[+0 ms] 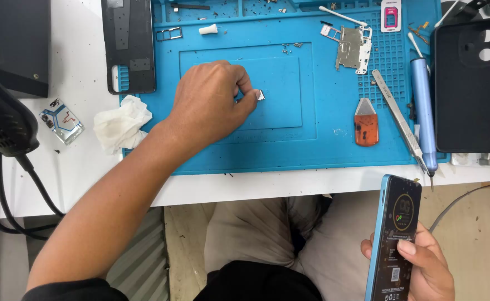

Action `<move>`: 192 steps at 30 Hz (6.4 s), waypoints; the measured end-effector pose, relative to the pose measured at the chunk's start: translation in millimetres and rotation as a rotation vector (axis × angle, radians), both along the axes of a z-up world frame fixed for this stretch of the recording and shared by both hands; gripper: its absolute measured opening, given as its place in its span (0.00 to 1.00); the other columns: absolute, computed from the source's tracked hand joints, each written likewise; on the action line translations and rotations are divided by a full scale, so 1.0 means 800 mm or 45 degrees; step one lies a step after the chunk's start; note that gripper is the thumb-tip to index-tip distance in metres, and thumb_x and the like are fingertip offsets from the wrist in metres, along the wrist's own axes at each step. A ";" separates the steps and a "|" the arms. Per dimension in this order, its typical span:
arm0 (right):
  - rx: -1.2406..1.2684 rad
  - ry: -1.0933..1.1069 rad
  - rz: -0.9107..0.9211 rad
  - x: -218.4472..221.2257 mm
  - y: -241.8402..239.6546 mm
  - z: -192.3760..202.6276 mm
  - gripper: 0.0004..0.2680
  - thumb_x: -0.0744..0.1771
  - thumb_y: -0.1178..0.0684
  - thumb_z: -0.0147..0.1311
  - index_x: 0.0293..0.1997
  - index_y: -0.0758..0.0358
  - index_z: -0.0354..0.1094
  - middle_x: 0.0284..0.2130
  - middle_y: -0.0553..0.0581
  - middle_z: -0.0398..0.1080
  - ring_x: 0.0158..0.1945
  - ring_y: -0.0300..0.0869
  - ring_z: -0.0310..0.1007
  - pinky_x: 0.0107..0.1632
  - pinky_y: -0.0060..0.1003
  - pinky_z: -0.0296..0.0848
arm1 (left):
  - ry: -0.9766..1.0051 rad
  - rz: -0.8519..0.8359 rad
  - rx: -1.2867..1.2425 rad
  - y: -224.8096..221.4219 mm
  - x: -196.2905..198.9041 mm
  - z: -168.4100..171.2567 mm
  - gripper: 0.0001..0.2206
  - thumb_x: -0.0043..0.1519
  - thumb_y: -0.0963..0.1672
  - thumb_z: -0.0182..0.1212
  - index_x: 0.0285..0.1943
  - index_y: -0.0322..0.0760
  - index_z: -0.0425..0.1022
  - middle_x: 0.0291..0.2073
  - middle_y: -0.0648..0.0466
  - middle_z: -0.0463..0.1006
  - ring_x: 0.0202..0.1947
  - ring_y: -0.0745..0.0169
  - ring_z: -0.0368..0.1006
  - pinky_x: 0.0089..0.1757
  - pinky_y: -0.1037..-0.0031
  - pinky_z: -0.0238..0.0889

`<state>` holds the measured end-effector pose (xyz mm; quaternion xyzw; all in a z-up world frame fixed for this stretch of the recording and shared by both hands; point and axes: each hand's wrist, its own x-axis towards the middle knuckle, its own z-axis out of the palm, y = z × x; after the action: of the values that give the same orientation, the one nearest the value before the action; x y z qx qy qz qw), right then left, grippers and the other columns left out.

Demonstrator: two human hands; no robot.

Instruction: Replacing a mobile phone screen by applying adhesive and attaching the new display panel

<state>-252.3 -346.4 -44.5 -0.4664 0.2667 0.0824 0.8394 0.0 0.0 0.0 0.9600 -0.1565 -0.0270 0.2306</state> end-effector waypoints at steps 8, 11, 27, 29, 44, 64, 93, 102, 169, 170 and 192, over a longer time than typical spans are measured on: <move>-0.020 0.012 -0.013 -0.003 -0.001 -0.003 0.16 0.64 0.51 0.58 0.54 0.67 0.64 0.32 0.60 0.65 0.30 0.55 0.70 0.21 0.31 0.62 | 0.009 -0.004 -0.009 0.001 -0.001 0.002 0.12 0.63 0.50 0.66 0.28 0.46 0.78 0.21 0.56 0.75 0.22 0.51 0.67 0.24 0.56 0.55; -0.023 0.012 -0.019 -0.003 -0.003 -0.006 0.16 0.64 0.50 0.59 0.53 0.67 0.64 0.32 0.61 0.66 0.30 0.55 0.69 0.24 0.32 0.62 | 0.020 -0.016 -0.026 0.004 -0.001 0.007 0.11 0.64 0.48 0.62 0.30 0.43 0.78 0.22 0.56 0.74 0.24 0.50 0.68 0.25 0.56 0.55; -0.043 0.007 0.009 -0.001 0.001 -0.003 0.15 0.64 0.50 0.58 0.52 0.67 0.64 0.31 0.63 0.67 0.29 0.55 0.70 0.23 0.33 0.63 | -0.287 -0.148 0.279 0.020 -0.028 -0.001 0.10 0.64 0.51 0.64 0.42 0.46 0.84 0.35 0.55 0.81 0.28 0.50 0.74 0.43 0.57 0.62; -0.047 -0.004 0.009 -0.002 0.000 -0.005 0.15 0.64 0.51 0.58 0.51 0.67 0.64 0.31 0.64 0.67 0.29 0.55 0.70 0.23 0.33 0.62 | -0.290 -0.143 0.290 0.019 -0.027 -0.005 0.10 0.64 0.51 0.64 0.42 0.46 0.84 0.34 0.55 0.81 0.27 0.49 0.73 0.42 0.57 0.62; -0.064 0.037 0.032 -0.003 -0.003 -0.004 0.14 0.64 0.50 0.57 0.51 0.65 0.62 0.29 0.66 0.66 0.30 0.55 0.70 0.19 0.32 0.60 | -0.460 -0.222 0.392 0.019 -0.021 -0.015 0.10 0.61 0.50 0.63 0.32 0.45 0.83 0.25 0.54 0.80 0.20 0.50 0.70 0.44 0.58 0.62; 0.008 -0.012 0.005 0.006 0.011 0.008 0.17 0.64 0.51 0.60 0.56 0.67 0.63 0.32 0.61 0.66 0.31 0.55 0.70 0.20 0.32 0.67 | -0.615 -0.376 0.306 0.002 -0.037 0.003 0.12 0.58 0.49 0.65 0.25 0.42 0.78 0.19 0.55 0.76 0.19 0.52 0.66 0.43 0.57 0.63; -0.084 -0.074 0.188 0.038 0.047 0.048 0.17 0.64 0.55 0.59 0.54 0.76 0.62 0.27 0.66 0.72 0.23 0.52 0.74 0.22 0.38 0.72 | -0.602 -0.677 -0.027 -0.079 -0.112 0.037 0.11 0.52 0.38 0.56 0.17 0.46 0.68 0.12 0.52 0.72 0.08 0.50 0.61 0.47 0.56 0.65; -0.090 -0.065 0.165 0.041 0.063 0.052 0.19 0.63 0.57 0.58 0.58 0.78 0.62 0.31 0.64 0.74 0.27 0.46 0.76 0.27 0.35 0.75 | -0.597 -0.673 -0.028 -0.073 -0.115 0.036 0.15 0.48 0.36 0.58 0.13 0.49 0.63 0.08 0.57 0.65 0.07 0.57 0.53 0.46 0.59 0.64; -0.357 -0.065 0.220 0.047 0.073 0.049 0.17 0.62 0.58 0.59 0.55 0.74 0.66 0.36 0.62 0.75 0.34 0.44 0.76 0.34 0.35 0.75 | -0.554 -0.795 0.066 -0.070 -0.102 0.040 0.15 0.53 0.38 0.58 0.14 0.49 0.65 0.10 0.54 0.70 0.07 0.52 0.60 0.47 0.57 0.66; -0.339 -0.060 0.195 0.047 0.074 0.049 0.18 0.61 0.58 0.59 0.56 0.75 0.66 0.36 0.62 0.75 0.33 0.45 0.76 0.34 0.35 0.75 | -0.554 -0.800 0.040 -0.068 -0.101 0.040 0.09 0.54 0.42 0.59 0.19 0.45 0.69 0.14 0.52 0.73 0.09 0.50 0.64 0.49 0.55 0.66; -0.242 -0.135 0.090 0.019 0.055 0.059 0.18 0.62 0.57 0.58 0.56 0.74 0.65 0.37 0.63 0.75 0.34 0.46 0.76 0.35 0.36 0.76 | -0.465 -0.598 -0.079 -0.057 -0.148 -0.017 0.12 0.57 0.38 0.64 0.23 0.43 0.66 0.28 0.52 0.63 0.24 0.50 0.63 0.45 0.56 0.60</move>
<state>-237.3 -302.2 2.3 -0.5567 0.2117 0.0616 0.8009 -118.7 -45.4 -13.2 0.8790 -0.4138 0.0983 0.2155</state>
